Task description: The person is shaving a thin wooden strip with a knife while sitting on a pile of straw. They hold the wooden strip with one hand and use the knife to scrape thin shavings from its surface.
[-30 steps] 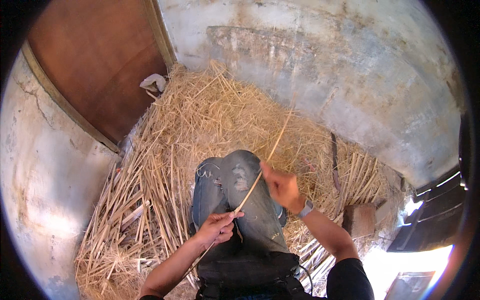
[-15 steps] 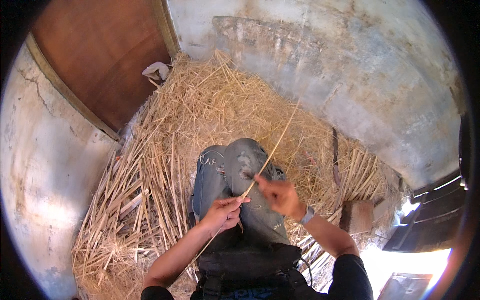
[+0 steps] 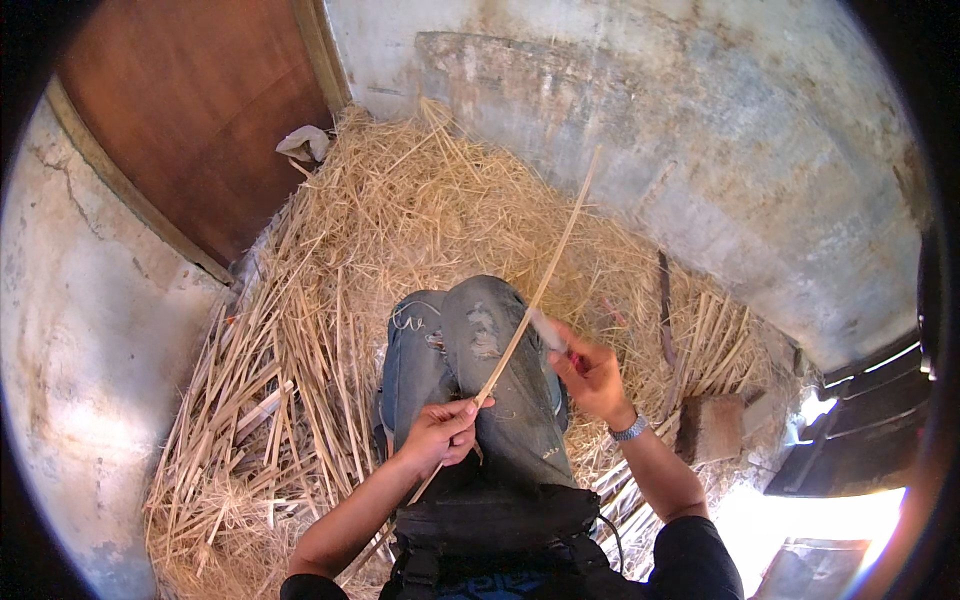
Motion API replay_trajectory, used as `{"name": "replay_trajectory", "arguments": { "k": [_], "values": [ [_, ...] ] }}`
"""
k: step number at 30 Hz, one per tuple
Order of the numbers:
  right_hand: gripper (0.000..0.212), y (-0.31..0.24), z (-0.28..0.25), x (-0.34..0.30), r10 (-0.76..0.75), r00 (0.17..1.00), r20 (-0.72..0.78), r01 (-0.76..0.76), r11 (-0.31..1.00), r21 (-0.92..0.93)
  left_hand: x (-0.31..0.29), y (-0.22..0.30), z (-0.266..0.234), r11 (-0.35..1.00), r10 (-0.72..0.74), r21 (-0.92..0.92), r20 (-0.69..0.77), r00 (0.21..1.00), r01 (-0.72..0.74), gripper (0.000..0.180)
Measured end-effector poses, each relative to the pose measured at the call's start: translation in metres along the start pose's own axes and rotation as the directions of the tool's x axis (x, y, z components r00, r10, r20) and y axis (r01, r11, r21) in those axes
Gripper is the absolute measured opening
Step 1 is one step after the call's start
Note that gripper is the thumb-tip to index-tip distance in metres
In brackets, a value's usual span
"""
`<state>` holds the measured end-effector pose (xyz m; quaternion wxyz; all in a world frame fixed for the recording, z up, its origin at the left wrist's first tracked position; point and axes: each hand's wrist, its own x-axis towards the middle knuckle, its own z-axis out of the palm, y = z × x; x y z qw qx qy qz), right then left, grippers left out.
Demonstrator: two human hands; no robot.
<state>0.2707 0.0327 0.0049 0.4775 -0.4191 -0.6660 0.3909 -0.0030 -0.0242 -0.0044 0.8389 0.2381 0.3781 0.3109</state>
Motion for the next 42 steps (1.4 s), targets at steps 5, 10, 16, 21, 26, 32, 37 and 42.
{"name": "replay_trajectory", "arguments": {
  "k": [5,10,16,21,26,32,37,42],
  "values": [
    [0.028,-0.028,0.006,0.003,0.184,0.978,-0.100,-0.203,0.951,-0.235,0.000,-0.009,0.009,0.943,0.181,0.290,-0.043,0.983,-0.161,0.036],
    [0.032,-0.041,0.033,-0.008,0.141,0.990,0.019,-0.129,0.944,-0.302,0.003,-0.009,0.030,0.760,0.394,0.574,-0.036,0.918,-0.304,0.034],
    [0.031,-0.041,0.040,-0.015,0.096,0.993,0.068,-0.079,0.972,-0.219,0.016,-0.009,0.027,0.621,0.523,0.683,0.004,0.852,-0.384,0.038],
    [0.030,-0.042,0.021,-0.021,0.065,0.935,0.348,-0.092,0.994,0.062,0.022,-0.012,0.017,0.690,0.521,0.589,-0.002,0.853,-0.421,0.033],
    [0.025,-0.045,0.015,-0.017,0.273,0.956,0.105,-0.258,0.957,-0.134,0.021,-0.012,0.022,0.773,0.485,0.494,-0.055,0.873,-0.399,0.041],
    [0.028,-0.047,0.038,-0.014,0.191,0.981,0.041,-0.182,0.970,-0.161,0.020,-0.012,0.026,0.720,0.504,0.569,-0.036,0.863,-0.397,0.040],
    [0.026,-0.029,0.044,-0.016,0.124,0.992,0.022,-0.118,0.975,-0.189,0.020,-0.012,0.029,0.642,0.520,0.666,-0.016,0.854,-0.379,0.039],
    [0.024,-0.031,0.037,-0.018,0.114,0.992,0.056,-0.110,0.992,-0.068,0.022,-0.016,0.025,0.614,0.547,0.693,-0.030,0.836,-0.377,0.035]
  ]
}}
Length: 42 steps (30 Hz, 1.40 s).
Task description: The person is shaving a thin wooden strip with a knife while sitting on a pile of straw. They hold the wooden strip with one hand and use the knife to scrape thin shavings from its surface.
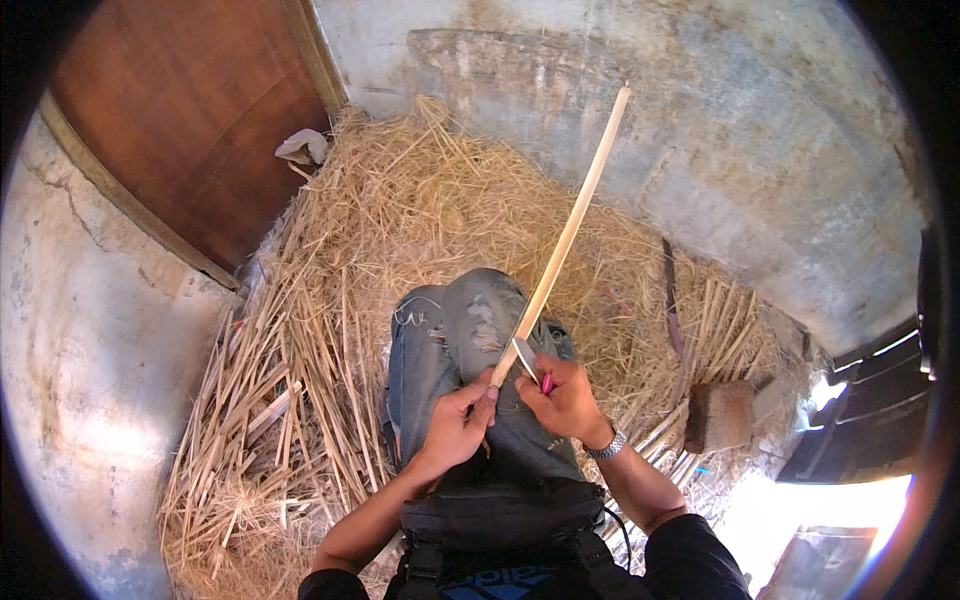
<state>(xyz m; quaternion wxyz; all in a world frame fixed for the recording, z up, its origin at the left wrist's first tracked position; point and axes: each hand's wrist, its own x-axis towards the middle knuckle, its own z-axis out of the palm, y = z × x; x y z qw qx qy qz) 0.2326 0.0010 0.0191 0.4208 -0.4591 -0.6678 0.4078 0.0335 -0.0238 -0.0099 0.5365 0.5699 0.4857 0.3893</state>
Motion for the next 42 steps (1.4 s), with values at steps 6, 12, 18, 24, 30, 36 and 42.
{"name": "replay_trajectory", "arguments": {
  "k": [6,12,18,24,30,36,42],
  "values": [
    [0.032,-0.006,0.000,0.006,0.058,0.990,-0.129,-0.080,0.982,-0.174,-0.001,-0.004,0.003,0.999,0.037,-0.007,0.009,0.999,-0.037,0.040],
    [0.033,-0.004,0.004,0.004,0.071,0.994,-0.082,-0.085,0.980,-0.181,-0.003,0.006,0.004,1.000,-0.003,0.016,-0.011,1.000,0.003,0.034],
    [0.029,0.011,0.003,-0.001,0.086,0.971,-0.222,-0.110,0.989,-0.096,0.002,-0.003,-0.002,0.989,-0.066,-0.131,0.003,0.998,0.066,0.040],
    [0.035,-0.006,-0.016,0.011,0.156,0.959,-0.235,-0.174,0.983,-0.055,-0.002,0.004,-0.003,0.963,-0.148,-0.226,0.025,0.989,0.150,0.040],
    [0.034,0.011,-0.018,0.031,0.084,0.979,-0.188,-0.112,0.983,-0.144,-0.009,0.008,0.003,0.953,0.103,0.291,-0.063,0.993,-0.080,0.041],
    [0.029,0.029,-0.035,0.055,0.059,0.898,-0.436,-0.130,0.982,-0.136,-0.016,0.006,-0.008,0.969,0.112,0.227,-0.064,0.992,-0.095,0.038],
    [0.040,0.045,-0.057,0.090,-0.103,0.903,-0.416,-0.082,0.912,-0.403,-0.026,-0.004,-0.024,0.946,0.151,0.292,-0.021,0.988,-0.139,0.040]
  ]
}}
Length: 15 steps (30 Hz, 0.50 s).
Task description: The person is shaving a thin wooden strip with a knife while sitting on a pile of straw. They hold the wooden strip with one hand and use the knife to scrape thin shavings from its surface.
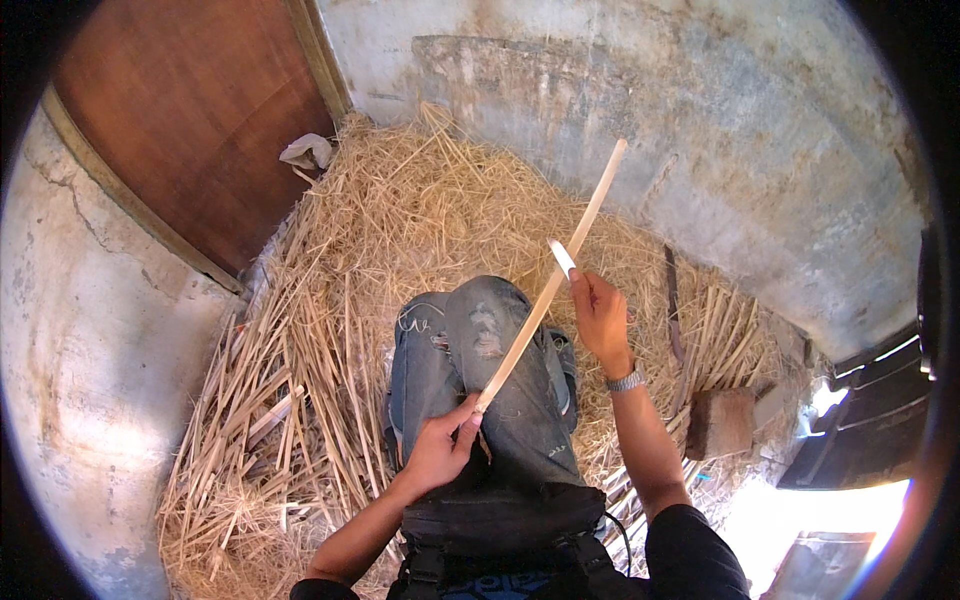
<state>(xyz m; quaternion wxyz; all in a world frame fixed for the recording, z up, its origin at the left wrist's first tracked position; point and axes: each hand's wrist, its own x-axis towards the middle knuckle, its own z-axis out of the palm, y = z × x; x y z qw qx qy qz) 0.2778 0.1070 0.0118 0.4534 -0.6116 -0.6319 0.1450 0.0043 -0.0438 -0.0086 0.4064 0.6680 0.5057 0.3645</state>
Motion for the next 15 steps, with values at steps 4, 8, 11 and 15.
{"name": "replay_trajectory", "arguments": {
  "k": [4,8,11,15],
  "values": [
    [0.042,0.014,0.011,0.013,-0.051,0.998,-0.030,0.048,0.994,-0.094,-0.001,-0.006,0.004,0.998,0.029,0.053,-0.038,0.999,-0.027,0.039],
    [0.036,0.010,0.025,-0.009,-0.174,0.982,0.072,0.175,0.985,-0.007,-0.001,-0.001,0.005,0.993,-0.077,0.087,-0.015,0.997,0.078,0.036],
    [0.033,-0.003,0.029,-0.035,-0.187,0.970,0.153,0.172,0.979,0.107,-0.002,-0.006,0.008,0.997,-0.056,0.046,-0.042,0.998,0.058,0.035],
    [0.034,-0.006,0.024,-0.061,-0.291,0.934,0.209,0.262,0.952,0.156,0.004,0.000,0.009,0.993,-0.113,0.036,-0.013,0.994,0.113,0.034]
  ]
}}
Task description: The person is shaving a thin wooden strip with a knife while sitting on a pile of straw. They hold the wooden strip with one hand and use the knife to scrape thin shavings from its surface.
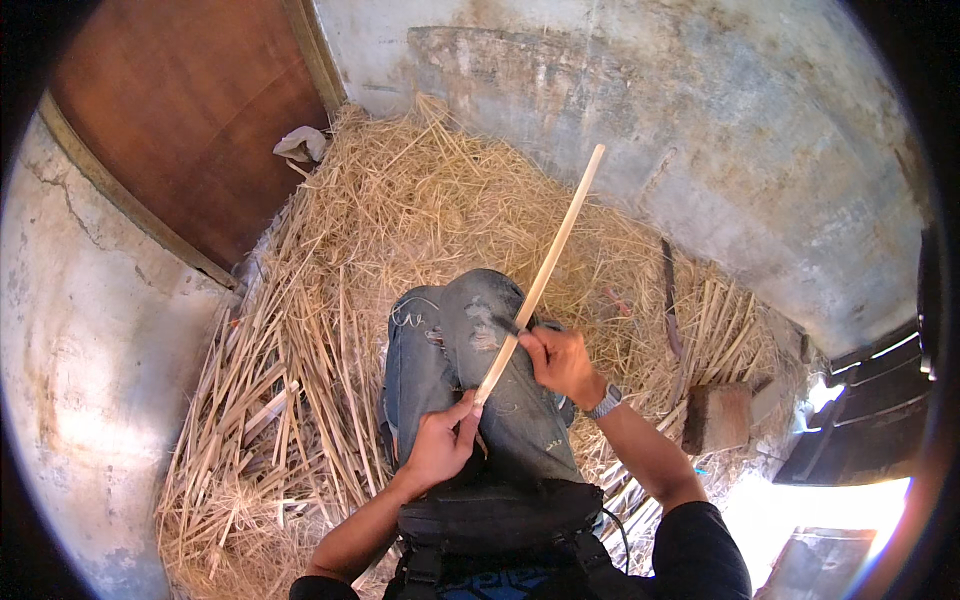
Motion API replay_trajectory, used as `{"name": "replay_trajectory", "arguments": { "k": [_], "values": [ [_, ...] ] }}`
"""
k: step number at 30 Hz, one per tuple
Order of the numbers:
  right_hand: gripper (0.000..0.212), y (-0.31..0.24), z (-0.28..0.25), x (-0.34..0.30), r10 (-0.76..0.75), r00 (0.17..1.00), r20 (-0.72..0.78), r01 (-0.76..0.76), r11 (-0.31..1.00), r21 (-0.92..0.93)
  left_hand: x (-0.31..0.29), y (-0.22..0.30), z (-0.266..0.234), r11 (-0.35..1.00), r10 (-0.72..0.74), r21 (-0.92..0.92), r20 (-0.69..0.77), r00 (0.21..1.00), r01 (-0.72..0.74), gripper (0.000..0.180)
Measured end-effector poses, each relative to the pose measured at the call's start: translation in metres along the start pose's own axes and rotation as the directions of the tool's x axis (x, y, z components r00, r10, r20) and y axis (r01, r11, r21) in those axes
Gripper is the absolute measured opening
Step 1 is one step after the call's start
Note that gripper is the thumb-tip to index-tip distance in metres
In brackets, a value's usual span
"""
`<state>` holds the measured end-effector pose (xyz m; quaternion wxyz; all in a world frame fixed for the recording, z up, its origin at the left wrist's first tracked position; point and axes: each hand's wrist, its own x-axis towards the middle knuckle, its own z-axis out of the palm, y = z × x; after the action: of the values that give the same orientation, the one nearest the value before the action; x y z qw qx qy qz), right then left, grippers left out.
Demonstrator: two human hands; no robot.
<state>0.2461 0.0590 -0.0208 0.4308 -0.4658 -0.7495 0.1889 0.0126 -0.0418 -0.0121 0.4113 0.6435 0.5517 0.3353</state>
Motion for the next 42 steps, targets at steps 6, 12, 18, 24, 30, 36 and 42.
{"name": "replay_trajectory", "arguments": {
  "k": [6,12,18,24,30,36,42],
  "values": [
    [0.037,-0.019,-0.013,-0.003,-0.071,0.986,0.152,0.076,0.997,-0.027,0.021,0.008,0.007,0.989,0.069,-0.124,-0.111,0.991,-0.083,0.028],
    [0.034,-0.006,-0.021,0.018,0.055,0.998,0.038,-0.047,0.979,-0.198,0.020,0.024,-0.008,0.997,0.064,0.053,-0.116,0.991,-0.058,0.022],
    [0.038,0.033,-0.026,0.076,0.111,0.961,-0.254,-0.194,0.924,-0.330,0.012,0.021,-0.018,0.986,0.007,0.169,-0.063,0.998,0.004,0.022],
    [0.039,0.038,-0.007,0.079,0.103,0.969,-0.224,-0.156,0.959,-0.236,0.014,0.017,-0.016,0.994,0.008,0.113,-0.063,0.998,-0.001,0.024],
    [0.043,0.027,0.000,0.049,0.109,0.991,-0.073,-0.114,0.990,-0.080,0.014,0.011,-0.009,0.996,0.011,0.092,-0.050,0.999,-0.006,0.024],
    [0.046,0.027,0.002,0.043,0.152,0.987,-0.053,-0.152,0.988,0.001,0.015,0.005,0.002,0.998,-0.058,-0.037,-0.025,0.998,0.057,0.020],
    [0.039,0.006,0.005,0.030,-0.021,0.997,0.071,0.015,0.996,0.093,0.036,0.011,0.002,0.998,-0.052,-0.046,-0.010,0.999,0.051,0.022]
  ]
}}
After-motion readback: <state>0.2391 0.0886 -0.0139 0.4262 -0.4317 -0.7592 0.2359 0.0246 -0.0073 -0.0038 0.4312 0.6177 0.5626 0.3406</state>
